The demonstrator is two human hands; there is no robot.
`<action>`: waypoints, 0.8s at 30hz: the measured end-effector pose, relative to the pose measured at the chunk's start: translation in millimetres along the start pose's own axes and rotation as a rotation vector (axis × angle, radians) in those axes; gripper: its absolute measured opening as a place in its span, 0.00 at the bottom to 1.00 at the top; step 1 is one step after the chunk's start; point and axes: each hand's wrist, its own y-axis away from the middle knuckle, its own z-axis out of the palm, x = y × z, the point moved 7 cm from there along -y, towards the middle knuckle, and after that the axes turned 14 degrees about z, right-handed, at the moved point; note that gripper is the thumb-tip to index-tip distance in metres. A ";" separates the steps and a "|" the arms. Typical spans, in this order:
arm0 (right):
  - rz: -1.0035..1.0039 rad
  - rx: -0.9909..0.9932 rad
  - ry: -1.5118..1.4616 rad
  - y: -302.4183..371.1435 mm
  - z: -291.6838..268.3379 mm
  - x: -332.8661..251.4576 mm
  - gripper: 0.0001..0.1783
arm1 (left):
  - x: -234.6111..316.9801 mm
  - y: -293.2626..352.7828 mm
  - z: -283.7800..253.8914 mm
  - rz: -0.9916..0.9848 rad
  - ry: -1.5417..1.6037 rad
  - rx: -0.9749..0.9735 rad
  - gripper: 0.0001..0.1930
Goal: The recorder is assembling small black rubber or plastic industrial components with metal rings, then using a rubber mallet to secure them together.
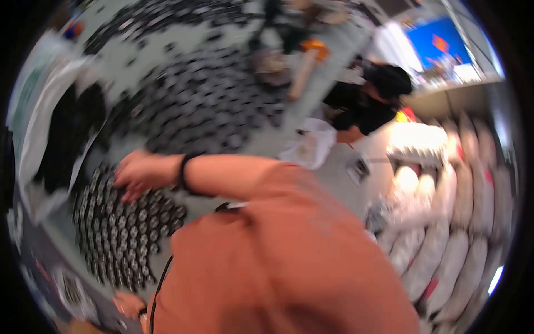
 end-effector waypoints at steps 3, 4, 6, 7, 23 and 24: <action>0.157 0.269 -0.026 51.7 -42.8 14.2 0.12 | 44.2 9.4 -65.5 0.031 0.130 -0.041 0.26; 0.154 0.334 -0.067 61.8 -56.6 20.6 0.12 | 55.1 15.1 -70.9 -0.035 0.168 -0.095 0.26; 0.169 0.388 -0.111 65.7 -73.9 29.1 0.13 | 37.8 22.5 -59.6 -0.075 0.107 -0.069 0.26; 0.183 0.377 -0.116 66.5 -74.9 29.8 0.14 | 35.9 24.6 -59.6 -0.091 0.111 -0.071 0.26; -0.544 0.960 1.277 35.0 -50.6 -16.6 0.08 | 39.9 21.6 -55.5 -0.111 0.133 -0.065 0.26; -0.556 1.001 1.237 35.1 -52.6 -20.5 0.08 | 39.6 22.6 -55.3 -0.114 0.131 -0.069 0.26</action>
